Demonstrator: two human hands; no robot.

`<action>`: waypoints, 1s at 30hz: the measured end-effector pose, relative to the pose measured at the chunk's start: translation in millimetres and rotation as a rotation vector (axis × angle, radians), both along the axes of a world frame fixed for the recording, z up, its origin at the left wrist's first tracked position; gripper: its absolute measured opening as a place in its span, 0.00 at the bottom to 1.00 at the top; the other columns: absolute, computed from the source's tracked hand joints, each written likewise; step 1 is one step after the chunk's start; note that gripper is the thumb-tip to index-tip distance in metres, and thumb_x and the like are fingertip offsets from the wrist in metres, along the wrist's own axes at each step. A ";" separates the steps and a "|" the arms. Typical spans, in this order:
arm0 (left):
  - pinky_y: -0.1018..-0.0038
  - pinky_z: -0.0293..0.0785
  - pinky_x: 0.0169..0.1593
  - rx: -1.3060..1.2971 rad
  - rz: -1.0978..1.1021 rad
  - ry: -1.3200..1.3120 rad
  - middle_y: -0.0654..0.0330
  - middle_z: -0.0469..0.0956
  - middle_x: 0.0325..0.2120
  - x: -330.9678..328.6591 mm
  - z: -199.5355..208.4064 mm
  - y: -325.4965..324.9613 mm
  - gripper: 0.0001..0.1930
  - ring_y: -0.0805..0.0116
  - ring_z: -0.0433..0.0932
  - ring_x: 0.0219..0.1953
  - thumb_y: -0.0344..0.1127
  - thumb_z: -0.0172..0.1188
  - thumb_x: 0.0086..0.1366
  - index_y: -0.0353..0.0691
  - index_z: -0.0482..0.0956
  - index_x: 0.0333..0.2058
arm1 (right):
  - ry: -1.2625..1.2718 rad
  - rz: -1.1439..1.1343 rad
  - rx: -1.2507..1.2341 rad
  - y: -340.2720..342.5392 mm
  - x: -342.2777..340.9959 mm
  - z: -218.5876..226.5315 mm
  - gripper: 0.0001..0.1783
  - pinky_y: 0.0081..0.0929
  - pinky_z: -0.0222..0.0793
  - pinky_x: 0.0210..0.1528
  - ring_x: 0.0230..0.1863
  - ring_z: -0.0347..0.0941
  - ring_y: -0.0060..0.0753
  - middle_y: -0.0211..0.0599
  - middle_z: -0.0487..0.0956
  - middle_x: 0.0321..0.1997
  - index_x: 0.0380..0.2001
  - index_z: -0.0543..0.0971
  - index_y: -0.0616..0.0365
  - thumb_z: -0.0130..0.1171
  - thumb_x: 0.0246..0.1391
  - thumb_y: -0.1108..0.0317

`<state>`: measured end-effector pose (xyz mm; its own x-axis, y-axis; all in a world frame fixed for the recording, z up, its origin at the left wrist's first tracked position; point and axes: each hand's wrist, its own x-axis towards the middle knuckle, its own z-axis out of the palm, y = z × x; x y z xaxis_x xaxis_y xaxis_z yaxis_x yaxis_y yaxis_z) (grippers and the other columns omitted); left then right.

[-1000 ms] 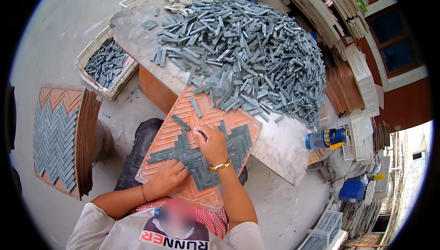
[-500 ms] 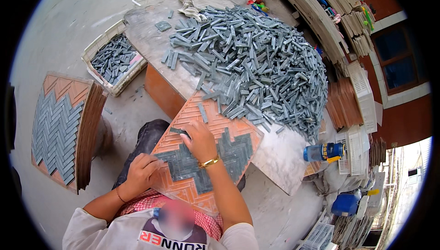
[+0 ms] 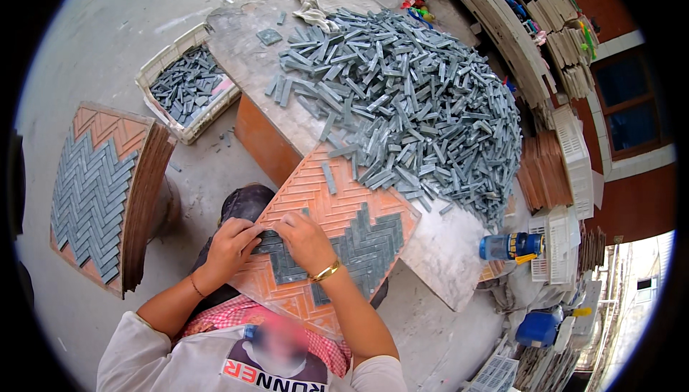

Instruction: The person arranges small grey rectangular tiles onto a square orange board, forming a herringbone pattern. They pick tiles from a large pile on the table and place them one by one into the grooves of the board. After completing the pattern, they flip the board over to reveal the finished tile sheet.

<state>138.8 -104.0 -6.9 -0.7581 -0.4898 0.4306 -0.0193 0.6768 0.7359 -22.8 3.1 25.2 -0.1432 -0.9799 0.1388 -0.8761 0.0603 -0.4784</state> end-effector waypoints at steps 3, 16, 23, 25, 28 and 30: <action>0.69 0.71 0.35 -0.008 -0.025 -0.030 0.57 0.73 0.28 -6.0 -3.9 -0.3 0.12 0.58 0.73 0.31 0.24 0.61 0.49 0.37 0.77 0.35 | -0.046 -0.014 -0.021 1.1 -1.9 -7.1 0.10 0.34 0.68 0.37 0.33 0.72 0.41 0.38 0.76 0.31 0.33 0.78 0.58 0.61 0.43 0.74; 0.69 0.71 0.40 -0.211 -0.056 -0.089 0.56 0.72 0.33 2.9 0.4 7.6 0.17 0.58 0.71 0.36 0.22 0.59 0.46 0.30 0.76 0.39 | -0.021 -0.635 -0.123 -8.5 -73.6 -17.2 0.14 0.32 0.69 0.32 0.27 0.72 0.39 0.40 0.75 0.31 0.34 0.77 0.60 0.65 0.42 0.70; 0.67 0.71 0.46 -0.184 -0.079 -0.089 0.52 0.72 0.39 15.6 2.9 11.3 0.23 0.55 0.71 0.41 0.23 0.60 0.43 0.27 0.74 0.43 | -0.069 -0.181 -0.059 -7.0 -24.9 12.3 0.13 0.32 0.67 0.37 0.33 0.71 0.41 0.38 0.74 0.29 0.32 0.78 0.60 0.65 0.39 0.72; 0.66 0.71 0.46 -0.166 -0.085 -0.089 0.52 0.72 0.40 15.7 4.4 11.2 0.23 0.55 0.71 0.42 0.22 0.61 0.43 0.27 0.74 0.43 | -0.109 -0.063 -0.019 -7.5 -15.1 8.0 0.12 0.35 0.66 0.41 0.37 0.69 0.44 0.39 0.73 0.31 0.32 0.77 0.58 0.63 0.39 0.74; 0.66 0.71 0.47 -0.144 -0.098 -0.101 0.52 0.72 0.40 16.1 5.2 9.5 0.23 0.55 0.71 0.42 0.22 0.61 0.43 0.27 0.74 0.43 | -0.091 -0.042 0.028 -7.2 -10.7 5.0 0.12 0.36 0.66 0.41 0.37 0.69 0.44 0.39 0.73 0.31 0.32 0.77 0.58 0.63 0.39 0.75; 0.66 0.71 0.47 -0.128 -0.107 -0.102 0.52 0.72 0.40 16.9 3.7 9.0 0.23 0.54 0.71 0.43 0.23 0.61 0.43 0.28 0.74 0.43 | -0.097 -0.046 0.021 -8.1 -10.4 4.2 0.12 0.36 0.66 0.41 0.37 0.69 0.45 0.39 0.73 0.31 0.31 0.76 0.58 0.63 0.39 0.75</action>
